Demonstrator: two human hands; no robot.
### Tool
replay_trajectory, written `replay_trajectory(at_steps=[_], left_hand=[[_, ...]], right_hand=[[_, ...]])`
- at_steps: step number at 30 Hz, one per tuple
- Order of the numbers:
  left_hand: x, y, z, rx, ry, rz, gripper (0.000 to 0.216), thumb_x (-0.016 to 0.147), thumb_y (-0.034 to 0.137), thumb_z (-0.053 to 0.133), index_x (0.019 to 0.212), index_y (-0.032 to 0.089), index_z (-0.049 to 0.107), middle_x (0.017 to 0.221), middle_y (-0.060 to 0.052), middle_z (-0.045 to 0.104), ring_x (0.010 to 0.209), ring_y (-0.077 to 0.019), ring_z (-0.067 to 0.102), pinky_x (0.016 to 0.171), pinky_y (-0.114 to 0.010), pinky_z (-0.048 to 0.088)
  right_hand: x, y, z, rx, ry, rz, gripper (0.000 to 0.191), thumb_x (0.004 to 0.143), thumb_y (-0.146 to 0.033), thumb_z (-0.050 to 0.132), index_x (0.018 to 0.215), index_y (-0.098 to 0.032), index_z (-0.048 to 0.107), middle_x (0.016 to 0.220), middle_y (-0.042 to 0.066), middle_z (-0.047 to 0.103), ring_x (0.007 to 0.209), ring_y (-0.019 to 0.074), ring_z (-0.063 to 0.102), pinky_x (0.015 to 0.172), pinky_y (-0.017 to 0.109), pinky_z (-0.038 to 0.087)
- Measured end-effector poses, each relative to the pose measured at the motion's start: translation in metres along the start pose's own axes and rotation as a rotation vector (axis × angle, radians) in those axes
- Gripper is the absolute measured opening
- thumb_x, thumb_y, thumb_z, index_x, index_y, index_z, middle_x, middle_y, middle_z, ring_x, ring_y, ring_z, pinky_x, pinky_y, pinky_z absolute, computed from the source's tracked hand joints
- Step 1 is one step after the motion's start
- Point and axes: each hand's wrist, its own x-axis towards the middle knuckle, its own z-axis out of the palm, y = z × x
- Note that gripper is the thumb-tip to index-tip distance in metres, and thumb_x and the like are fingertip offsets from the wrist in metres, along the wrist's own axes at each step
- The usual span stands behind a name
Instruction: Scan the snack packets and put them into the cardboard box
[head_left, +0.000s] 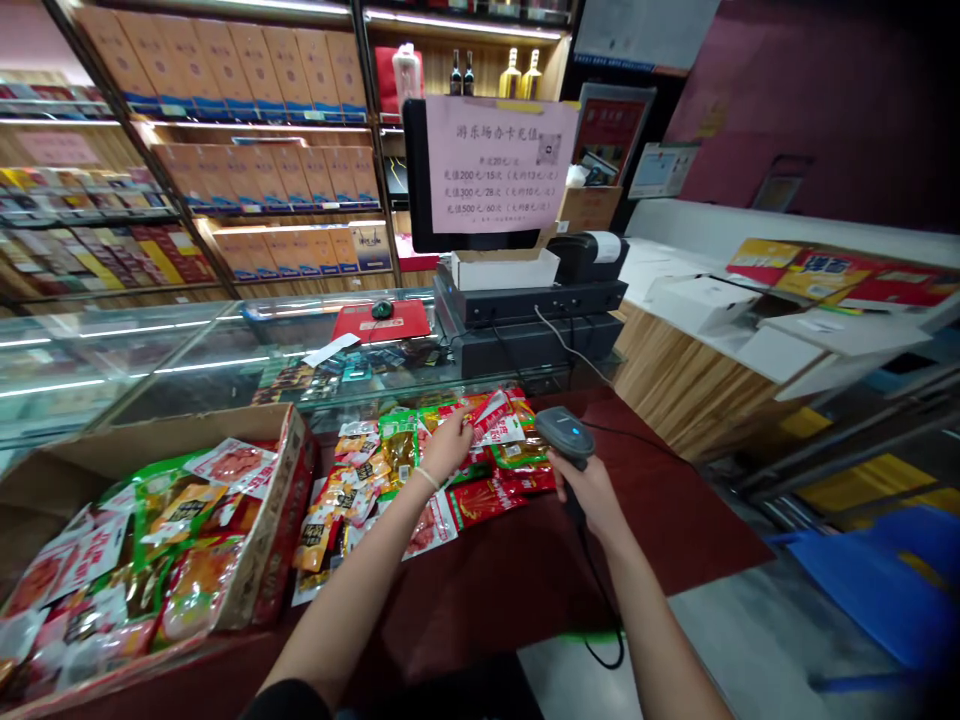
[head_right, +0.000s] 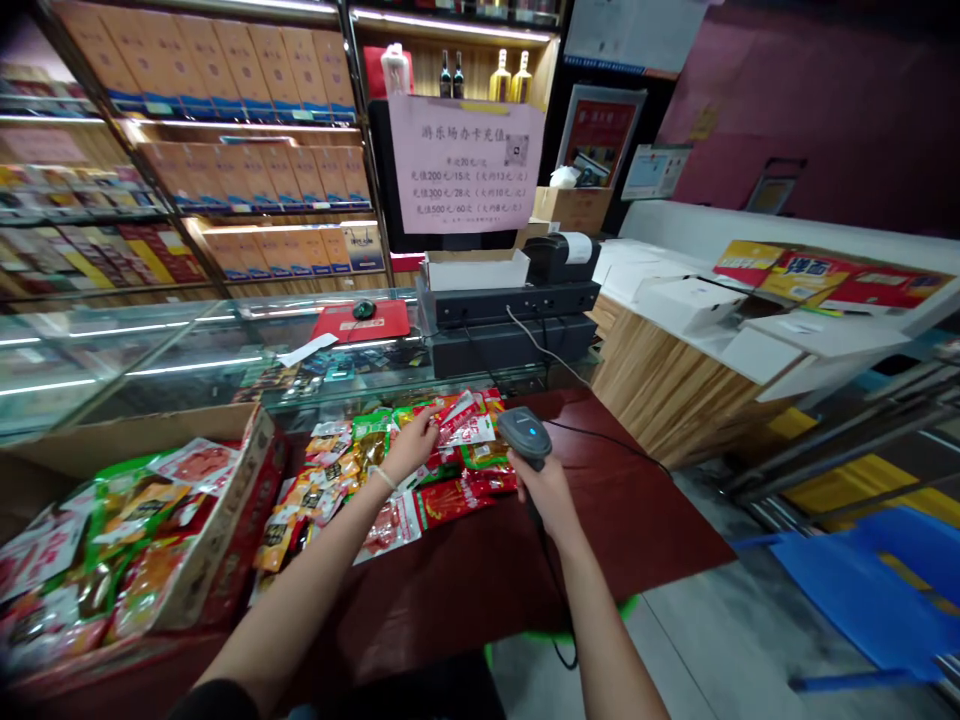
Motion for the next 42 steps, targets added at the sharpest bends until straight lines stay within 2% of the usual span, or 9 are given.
replay_trajectory(at_steps=[4,7,11,16,20,24,26,31,42], left_hand=[[-0.034,-0.041,-0.029,-0.488,0.051,-0.194,0.043,0.090,0.046,0.050,0.116,0.014,0.064,0.116,-0.012,0.069,0.100,-0.0239,0.065,0.090,-0.037,0.049],[-0.061,-0.067,-0.049,-0.695,0.068,-0.250,0.054,0.078,0.050,0.067,0.117,0.014,0.061,0.105,-0.010,0.071,0.084,-0.0209,0.067,0.081,-0.034,0.052],[-0.084,-0.094,-0.069,-0.567,0.173,-0.287,0.052,0.070,0.047,0.075,0.109,0.014,0.061,0.099,-0.009,0.071,0.078,-0.0186,0.066,0.075,-0.031,0.052],[-0.093,-0.119,-0.074,-0.367,0.201,-0.219,0.036,0.076,0.042,0.068,0.100,0.015,0.063,0.096,-0.007,0.070,0.087,-0.0201,0.065,0.078,-0.030,0.051],[-0.094,-0.120,-0.072,-0.353,0.203,-0.217,0.032,0.078,0.042,0.064,0.096,0.015,0.065,0.093,-0.005,0.069,0.085,-0.0197,0.064,0.077,-0.028,0.050],[-0.094,-0.113,-0.075,-0.319,0.194,-0.215,0.031,0.077,0.043,0.064,0.093,0.016,0.066,0.089,-0.004,0.069,0.081,-0.0192,0.062,0.075,-0.028,0.048],[-0.094,-0.112,-0.077,-0.305,0.190,-0.209,0.030,0.078,0.042,0.063,0.093,0.016,0.066,0.089,-0.004,0.070,0.081,-0.0194,0.062,0.076,-0.028,0.047],[-0.093,-0.114,-0.077,-0.224,0.210,-0.173,0.026,0.080,0.038,0.062,0.092,0.016,0.067,0.092,-0.005,0.069,0.088,-0.0203,0.062,0.082,-0.029,0.045],[-0.094,-0.114,-0.072,-0.253,0.237,-0.213,0.031,0.081,0.043,0.061,0.092,0.015,0.067,0.086,-0.004,0.070,0.080,-0.0192,0.063,0.075,-0.028,0.047]], right_hand=[[0.002,0.000,0.023,0.022,-0.067,0.005,0.037,0.074,-0.053,0.074,0.072,-0.020,0.058,0.046,-0.006,0.049,0.035,0.0106,0.042,0.037,0.025,0.033],[0.000,0.005,0.047,0.027,-0.096,0.048,0.040,0.069,-0.056,0.076,0.075,-0.021,0.058,0.046,-0.006,0.050,0.035,0.0113,0.043,0.037,0.025,0.034],[-0.004,0.013,0.080,-0.002,-0.165,0.064,0.041,0.066,-0.057,0.078,0.073,-0.022,0.057,0.043,-0.005,0.049,0.033,0.0121,0.041,0.035,0.026,0.033],[-0.007,0.016,0.115,-0.034,-0.236,0.056,0.046,0.064,-0.051,0.079,0.096,-0.024,0.061,0.048,-0.006,0.053,0.034,0.0131,0.044,0.034,0.026,0.034],[-0.011,0.013,0.131,-0.052,-0.258,0.050,0.061,0.063,-0.050,0.079,0.115,-0.026,0.057,0.053,-0.007,0.056,0.036,0.0136,0.047,0.034,0.025,0.036],[-0.014,0.015,0.134,-0.078,-0.329,0.082,0.064,0.067,-0.050,0.077,0.121,-0.026,0.053,0.054,-0.008,0.056,0.034,0.0126,0.045,0.034,0.025,0.036],[-0.013,0.018,0.132,-0.098,-0.367,0.081,0.058,0.069,-0.048,0.077,0.118,-0.026,0.054,0.052,-0.008,0.055,0.035,0.0128,0.045,0.036,0.025,0.037],[-0.010,0.027,0.129,-0.160,-0.389,0.092,0.036,0.073,-0.051,0.072,0.090,-0.022,0.059,0.046,-0.007,0.051,0.034,0.0119,0.043,0.036,0.025,0.034],[-0.014,0.018,0.128,-0.067,-0.317,0.113,0.046,0.067,-0.057,0.076,0.092,-0.022,0.061,0.042,-0.008,0.049,0.032,0.0117,0.041,0.034,0.024,0.032]])
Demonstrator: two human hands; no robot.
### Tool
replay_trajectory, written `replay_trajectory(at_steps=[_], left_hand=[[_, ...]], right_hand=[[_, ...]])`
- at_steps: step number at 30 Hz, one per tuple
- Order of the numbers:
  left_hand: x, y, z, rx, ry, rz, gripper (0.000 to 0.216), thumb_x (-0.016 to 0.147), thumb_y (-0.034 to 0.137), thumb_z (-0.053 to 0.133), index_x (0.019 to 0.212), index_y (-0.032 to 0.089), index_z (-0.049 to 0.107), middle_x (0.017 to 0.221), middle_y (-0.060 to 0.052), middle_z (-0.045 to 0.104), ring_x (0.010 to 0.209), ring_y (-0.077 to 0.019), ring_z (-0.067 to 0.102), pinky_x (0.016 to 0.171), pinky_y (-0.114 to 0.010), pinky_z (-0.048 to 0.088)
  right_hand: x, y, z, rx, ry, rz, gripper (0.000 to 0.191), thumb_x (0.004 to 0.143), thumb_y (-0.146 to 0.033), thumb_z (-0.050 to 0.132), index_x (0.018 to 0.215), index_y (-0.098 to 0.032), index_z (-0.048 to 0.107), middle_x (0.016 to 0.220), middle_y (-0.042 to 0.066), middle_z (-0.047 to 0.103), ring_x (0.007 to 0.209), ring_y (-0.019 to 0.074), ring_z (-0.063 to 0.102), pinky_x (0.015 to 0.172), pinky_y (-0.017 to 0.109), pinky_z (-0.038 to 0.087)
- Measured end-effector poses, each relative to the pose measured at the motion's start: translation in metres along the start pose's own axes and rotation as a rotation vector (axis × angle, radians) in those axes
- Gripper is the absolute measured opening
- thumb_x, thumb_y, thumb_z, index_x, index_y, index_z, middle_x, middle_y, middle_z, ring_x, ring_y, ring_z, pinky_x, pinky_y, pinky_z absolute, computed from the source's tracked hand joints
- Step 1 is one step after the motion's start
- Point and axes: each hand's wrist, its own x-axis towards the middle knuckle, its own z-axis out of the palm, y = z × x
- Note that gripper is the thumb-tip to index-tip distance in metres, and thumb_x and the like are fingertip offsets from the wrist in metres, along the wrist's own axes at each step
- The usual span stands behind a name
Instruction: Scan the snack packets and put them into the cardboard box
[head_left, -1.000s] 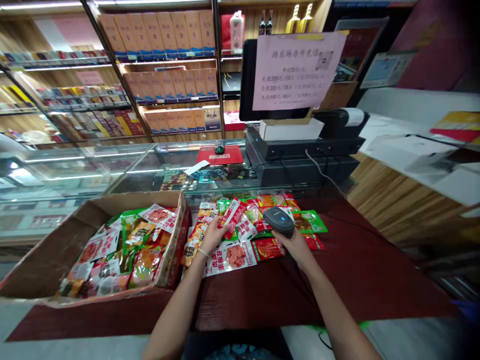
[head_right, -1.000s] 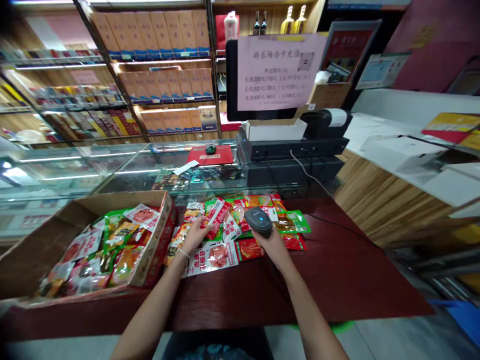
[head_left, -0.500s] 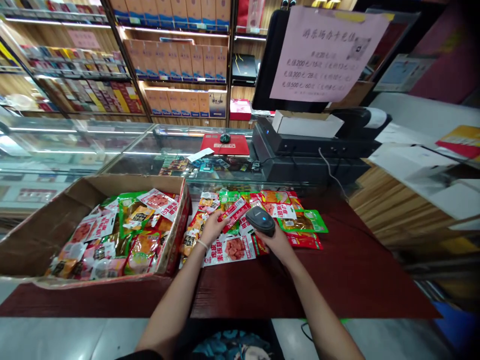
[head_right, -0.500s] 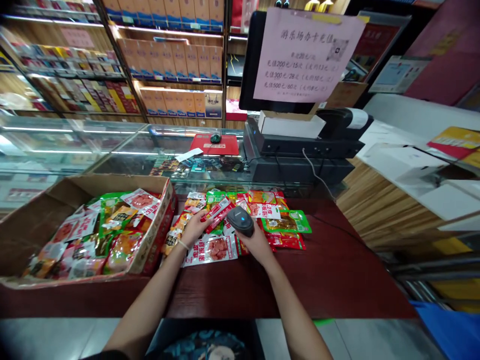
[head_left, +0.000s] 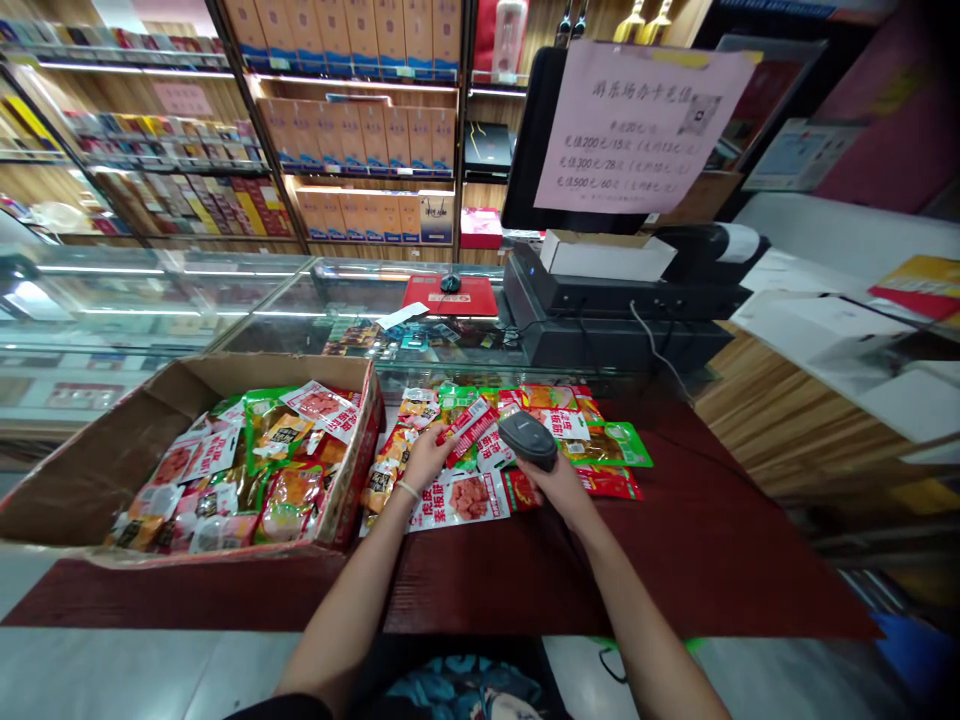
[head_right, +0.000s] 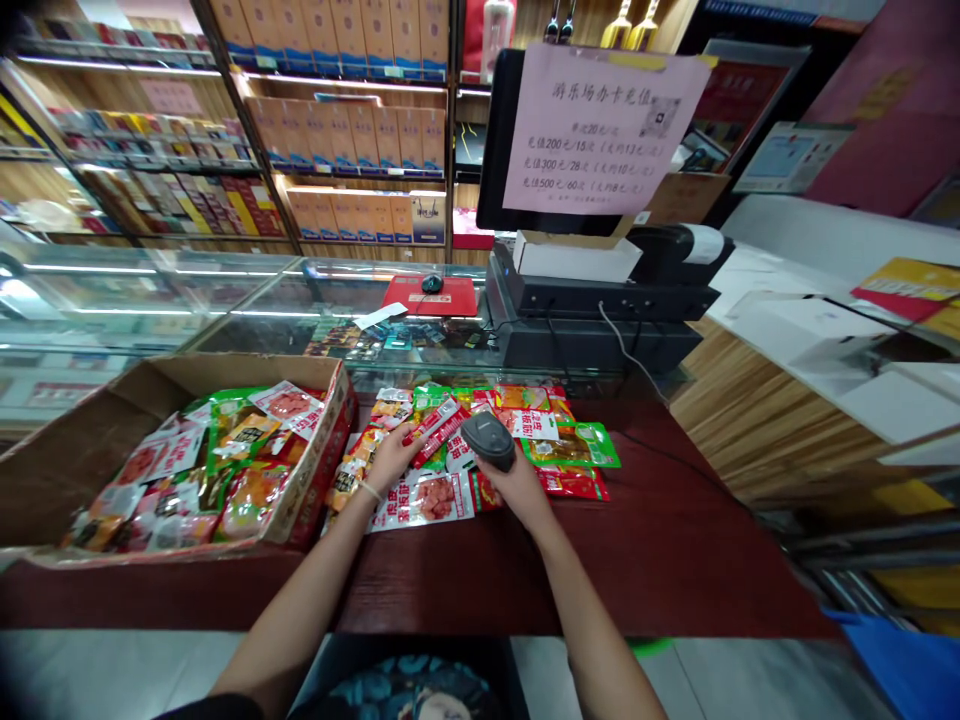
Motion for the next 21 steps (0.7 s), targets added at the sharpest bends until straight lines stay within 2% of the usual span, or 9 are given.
replay_trajectory(at_steps=[5,10,13,16,18,21], left_hand=[[-0.002,0.020,-0.001,-0.029,0.058,0.035,0.036,0.085,0.044,0.057,0.099,0.013,0.069,0.095,-0.009,0.072,0.085,-0.0208,0.065,0.080,-0.031,0.049],[-0.021,0.075,-0.022,0.047,0.135,0.166,0.034,0.091,0.036,0.052,0.113,0.016,0.068,0.114,-0.009,0.071,0.105,-0.0222,0.065,0.094,-0.034,0.047],[-0.043,0.109,-0.054,0.128,0.191,0.233,0.035,0.093,0.033,0.050,0.123,0.020,0.064,0.120,-0.006,0.069,0.107,-0.0206,0.065,0.093,-0.031,0.048],[-0.063,0.128,-0.098,0.309,0.282,0.250,0.036,0.095,0.033,0.048,0.126,0.024,0.062,0.115,-0.004,0.072,0.098,-0.0198,0.068,0.086,-0.029,0.051],[-0.073,0.127,-0.130,0.471,0.381,0.227,0.036,0.095,0.031,0.048,0.127,0.025,0.062,0.111,-0.004,0.073,0.097,-0.0210,0.069,0.086,-0.030,0.051],[-0.081,0.106,-0.171,0.670,0.531,0.164,0.039,0.094,0.024,0.046,0.132,0.024,0.058,0.115,-0.007,0.071,0.104,-0.0235,0.067,0.091,-0.033,0.050]], right_hand=[[0.002,-0.007,0.000,0.014,-0.014,-0.020,0.040,0.068,-0.056,0.075,0.075,-0.021,0.058,0.043,-0.007,0.049,0.032,0.0110,0.041,0.034,0.024,0.032],[0.004,-0.028,0.007,0.038,-0.042,-0.061,0.040,0.071,-0.054,0.074,0.064,-0.021,0.052,0.043,-0.006,0.049,0.032,0.0106,0.043,0.036,0.024,0.033],[0.006,-0.041,0.017,-0.001,-0.059,-0.081,0.041,0.072,-0.053,0.073,0.059,-0.022,0.050,0.041,-0.004,0.049,0.032,0.0112,0.043,0.035,0.025,0.034],[0.011,-0.048,0.034,-0.008,-0.119,-0.132,0.040,0.075,-0.053,0.072,0.061,-0.022,0.052,0.042,-0.004,0.049,0.033,0.0114,0.044,0.036,0.025,0.034],[0.016,-0.050,0.049,0.001,-0.171,-0.147,0.039,0.074,-0.054,0.072,0.063,-0.021,0.053,0.042,-0.004,0.049,0.033,0.0113,0.044,0.035,0.025,0.034],[0.023,-0.053,0.075,0.019,-0.236,-0.146,0.038,0.072,-0.053,0.074,0.067,-0.021,0.053,0.043,-0.005,0.049,0.032,0.0108,0.043,0.035,0.025,0.034]])
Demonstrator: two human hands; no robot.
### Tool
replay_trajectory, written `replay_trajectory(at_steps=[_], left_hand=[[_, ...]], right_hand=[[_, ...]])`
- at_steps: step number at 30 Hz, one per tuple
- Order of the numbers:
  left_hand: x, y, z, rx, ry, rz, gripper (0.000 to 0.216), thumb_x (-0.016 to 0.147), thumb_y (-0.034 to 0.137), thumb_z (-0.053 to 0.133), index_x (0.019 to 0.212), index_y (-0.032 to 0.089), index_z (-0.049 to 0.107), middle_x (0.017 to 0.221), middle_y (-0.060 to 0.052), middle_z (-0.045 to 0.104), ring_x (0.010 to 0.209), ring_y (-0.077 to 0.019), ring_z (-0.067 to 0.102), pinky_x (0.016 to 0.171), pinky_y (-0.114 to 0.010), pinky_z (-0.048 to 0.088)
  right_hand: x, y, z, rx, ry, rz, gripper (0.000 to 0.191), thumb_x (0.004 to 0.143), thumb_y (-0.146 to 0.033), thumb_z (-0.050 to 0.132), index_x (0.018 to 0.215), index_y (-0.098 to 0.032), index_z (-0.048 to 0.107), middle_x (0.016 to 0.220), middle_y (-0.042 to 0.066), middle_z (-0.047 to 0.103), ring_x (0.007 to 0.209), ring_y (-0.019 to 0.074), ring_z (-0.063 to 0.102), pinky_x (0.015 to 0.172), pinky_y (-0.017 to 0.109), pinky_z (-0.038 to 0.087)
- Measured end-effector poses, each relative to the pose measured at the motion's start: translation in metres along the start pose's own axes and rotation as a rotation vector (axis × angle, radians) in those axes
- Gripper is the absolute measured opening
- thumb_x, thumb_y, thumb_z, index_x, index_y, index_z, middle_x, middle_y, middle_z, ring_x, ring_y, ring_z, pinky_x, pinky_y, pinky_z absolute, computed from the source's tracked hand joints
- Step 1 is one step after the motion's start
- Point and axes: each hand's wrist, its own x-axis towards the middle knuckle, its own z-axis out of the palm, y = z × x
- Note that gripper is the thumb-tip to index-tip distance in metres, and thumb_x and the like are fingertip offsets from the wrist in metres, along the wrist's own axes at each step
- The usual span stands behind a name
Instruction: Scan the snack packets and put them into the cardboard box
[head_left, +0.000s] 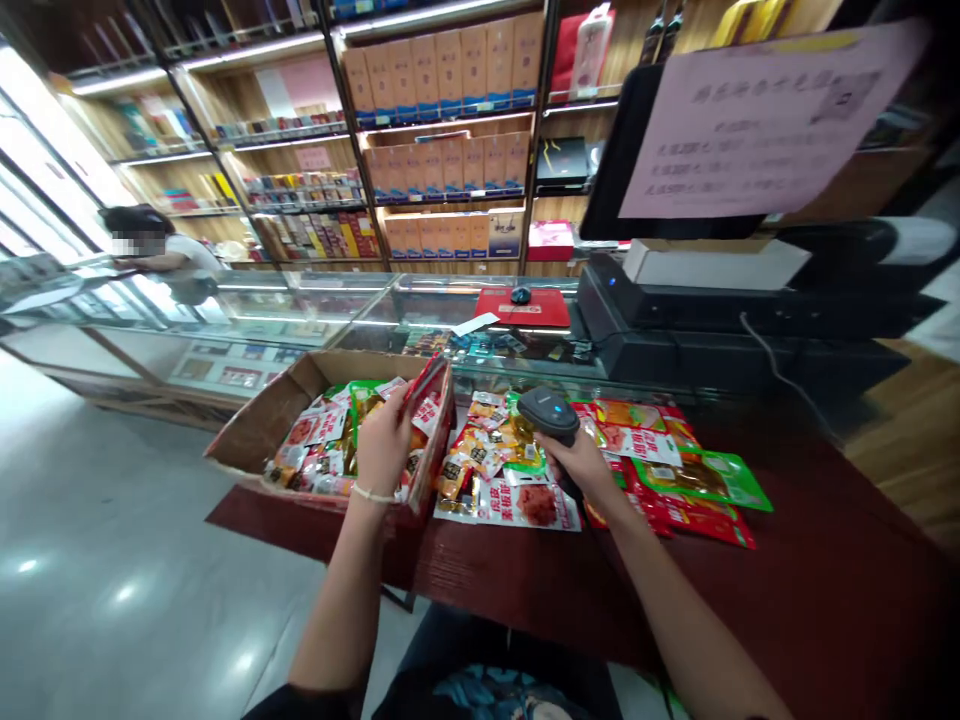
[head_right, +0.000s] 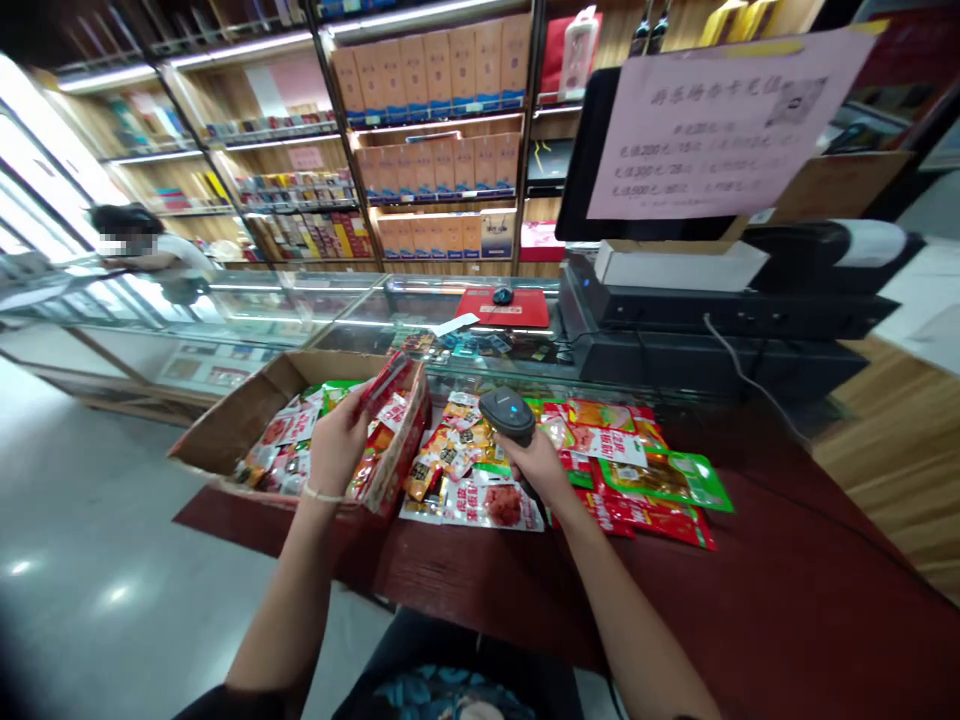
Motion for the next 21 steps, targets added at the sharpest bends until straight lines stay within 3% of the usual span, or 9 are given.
replay_trajectory(at_steps=[4,8,16,21], left_hand=[[-0.001,-0.047,-0.001,0.077,-0.066,0.008,0.047,0.089,0.020,0.052,0.136,0.019,0.053,0.133,-0.011,0.062,0.122,-0.0259,0.058,0.103,-0.040,0.046],[-0.002,-0.059,0.005,0.030,-0.157,-0.050,0.038,0.091,0.022,0.049,0.127,0.019,0.061,0.127,-0.010,0.066,0.117,-0.0249,0.062,0.102,-0.041,0.048],[-0.003,-0.047,0.004,-0.009,-0.113,-0.051,0.035,0.094,0.031,0.046,0.121,0.020,0.065,0.118,-0.008,0.070,0.110,-0.0239,0.065,0.098,-0.039,0.049],[-0.001,-0.004,0.004,0.033,-0.144,0.092,0.034,0.095,0.036,0.045,0.118,0.022,0.066,0.116,-0.007,0.071,0.106,-0.0247,0.066,0.094,-0.037,0.051]], right_hand=[[0.010,-0.005,0.029,0.024,-0.075,0.026,0.037,0.072,-0.052,0.074,0.070,-0.021,0.054,0.045,-0.006,0.048,0.032,0.0097,0.042,0.034,0.023,0.032],[0.013,-0.008,0.042,0.030,-0.086,0.016,0.039,0.073,-0.051,0.074,0.066,-0.021,0.050,0.046,-0.006,0.048,0.033,0.0095,0.043,0.035,0.023,0.033],[0.008,0.000,0.022,-0.011,-0.040,0.007,0.035,0.075,-0.050,0.071,0.067,-0.021,0.051,0.044,-0.006,0.046,0.032,0.0100,0.043,0.035,0.023,0.034],[-0.006,0.003,-0.013,-0.011,0.081,0.024,0.036,0.073,-0.051,0.073,0.065,-0.022,0.051,0.044,-0.005,0.048,0.033,0.0101,0.043,0.034,0.024,0.034]])
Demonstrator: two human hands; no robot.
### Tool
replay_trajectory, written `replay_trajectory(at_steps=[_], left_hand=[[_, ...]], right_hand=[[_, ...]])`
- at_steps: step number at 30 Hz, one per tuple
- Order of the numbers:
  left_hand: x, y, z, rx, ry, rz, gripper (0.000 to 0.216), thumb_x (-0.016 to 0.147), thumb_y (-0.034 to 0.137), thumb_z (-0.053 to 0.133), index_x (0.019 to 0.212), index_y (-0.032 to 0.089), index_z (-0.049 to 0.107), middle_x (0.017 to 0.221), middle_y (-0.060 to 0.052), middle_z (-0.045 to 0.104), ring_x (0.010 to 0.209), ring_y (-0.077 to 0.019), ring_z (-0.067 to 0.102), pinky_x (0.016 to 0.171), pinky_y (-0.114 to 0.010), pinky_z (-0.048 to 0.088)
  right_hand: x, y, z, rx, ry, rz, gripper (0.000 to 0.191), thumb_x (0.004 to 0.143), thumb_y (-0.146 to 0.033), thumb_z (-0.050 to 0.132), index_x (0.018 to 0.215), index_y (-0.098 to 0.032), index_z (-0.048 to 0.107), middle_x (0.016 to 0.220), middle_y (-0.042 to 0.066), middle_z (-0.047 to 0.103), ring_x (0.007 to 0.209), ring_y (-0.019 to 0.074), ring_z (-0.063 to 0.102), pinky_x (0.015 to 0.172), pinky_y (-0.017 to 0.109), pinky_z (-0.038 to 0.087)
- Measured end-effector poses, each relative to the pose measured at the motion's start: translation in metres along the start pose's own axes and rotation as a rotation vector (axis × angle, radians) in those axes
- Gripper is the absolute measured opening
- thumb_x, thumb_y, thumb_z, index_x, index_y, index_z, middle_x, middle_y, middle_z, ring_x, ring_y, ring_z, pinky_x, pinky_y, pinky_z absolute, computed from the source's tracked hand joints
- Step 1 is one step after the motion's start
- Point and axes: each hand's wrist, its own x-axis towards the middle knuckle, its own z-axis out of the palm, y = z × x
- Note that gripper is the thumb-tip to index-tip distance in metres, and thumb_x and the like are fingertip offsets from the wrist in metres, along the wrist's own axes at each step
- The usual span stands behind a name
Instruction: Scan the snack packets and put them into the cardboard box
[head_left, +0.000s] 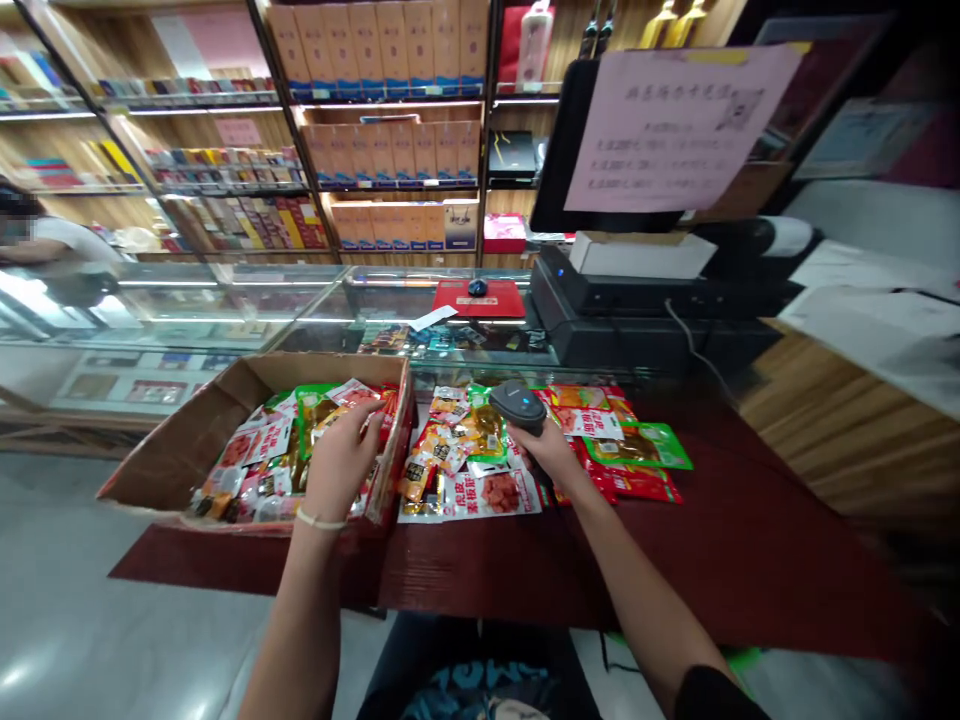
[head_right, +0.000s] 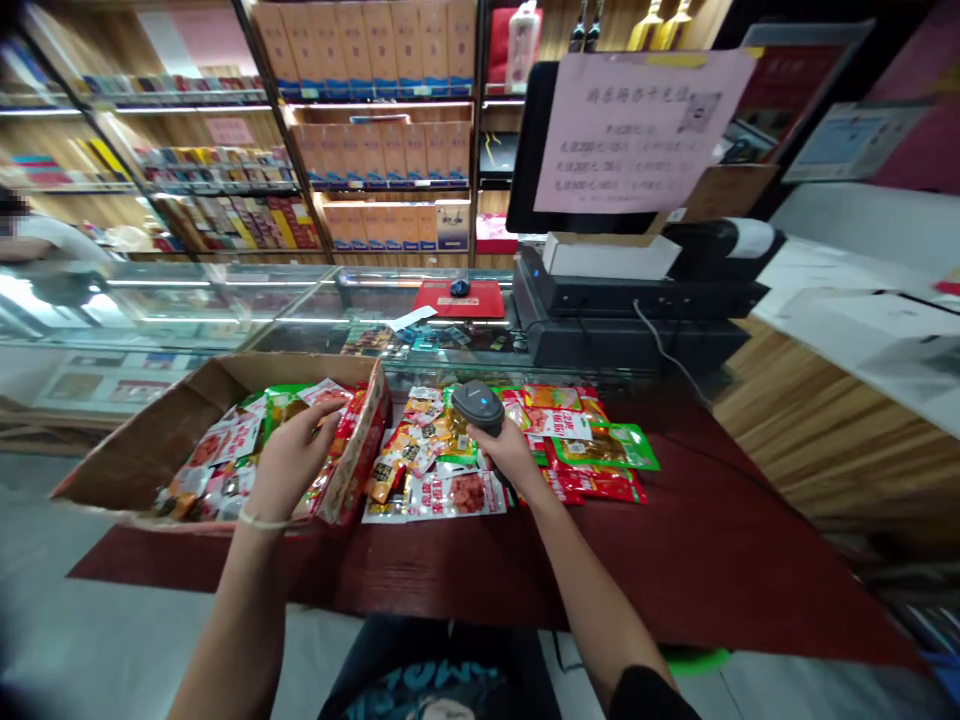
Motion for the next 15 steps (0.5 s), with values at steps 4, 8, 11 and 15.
replay_trajectory(at_steps=[4,8,11,15], left_hand=[[0.011,0.048,0.022,-0.051,-0.102,0.122,0.034,0.095,0.037,0.045,0.118,0.023,0.065,0.115,-0.007,0.071,0.103,-0.0235,0.067,0.093,-0.037,0.051],[0.024,0.093,0.075,-0.127,-0.221,0.240,0.032,0.095,0.032,0.046,0.119,0.020,0.064,0.117,-0.008,0.070,0.106,-0.0238,0.066,0.095,-0.037,0.050],[0.031,0.124,0.125,-0.177,-0.309,0.323,0.032,0.095,0.029,0.046,0.120,0.020,0.063,0.117,-0.009,0.070,0.108,-0.0244,0.065,0.095,-0.037,0.050],[0.040,0.165,0.190,-0.188,-0.441,0.415,0.034,0.093,0.026,0.048,0.124,0.019,0.060,0.122,-0.011,0.067,0.112,-0.0256,0.062,0.098,-0.037,0.048]], right_hand=[[-0.013,0.009,-0.037,-0.009,0.108,0.041,0.037,0.073,-0.054,0.072,0.068,-0.022,0.054,0.043,-0.006,0.048,0.033,0.0104,0.043,0.034,0.023,0.033],[-0.027,0.023,-0.077,-0.010,0.229,0.065,0.039,0.070,-0.056,0.074,0.071,-0.021,0.057,0.042,-0.006,0.048,0.033,0.0107,0.042,0.034,0.023,0.032],[-0.037,0.035,-0.106,0.021,0.309,0.073,0.042,0.068,-0.057,0.075,0.068,-0.022,0.054,0.041,-0.007,0.048,0.033,0.0108,0.042,0.035,0.024,0.033],[-0.048,0.046,-0.139,0.065,0.381,0.056,0.042,0.068,-0.057,0.076,0.072,-0.021,0.055,0.043,-0.007,0.048,0.032,0.0099,0.040,0.035,0.024,0.031]])
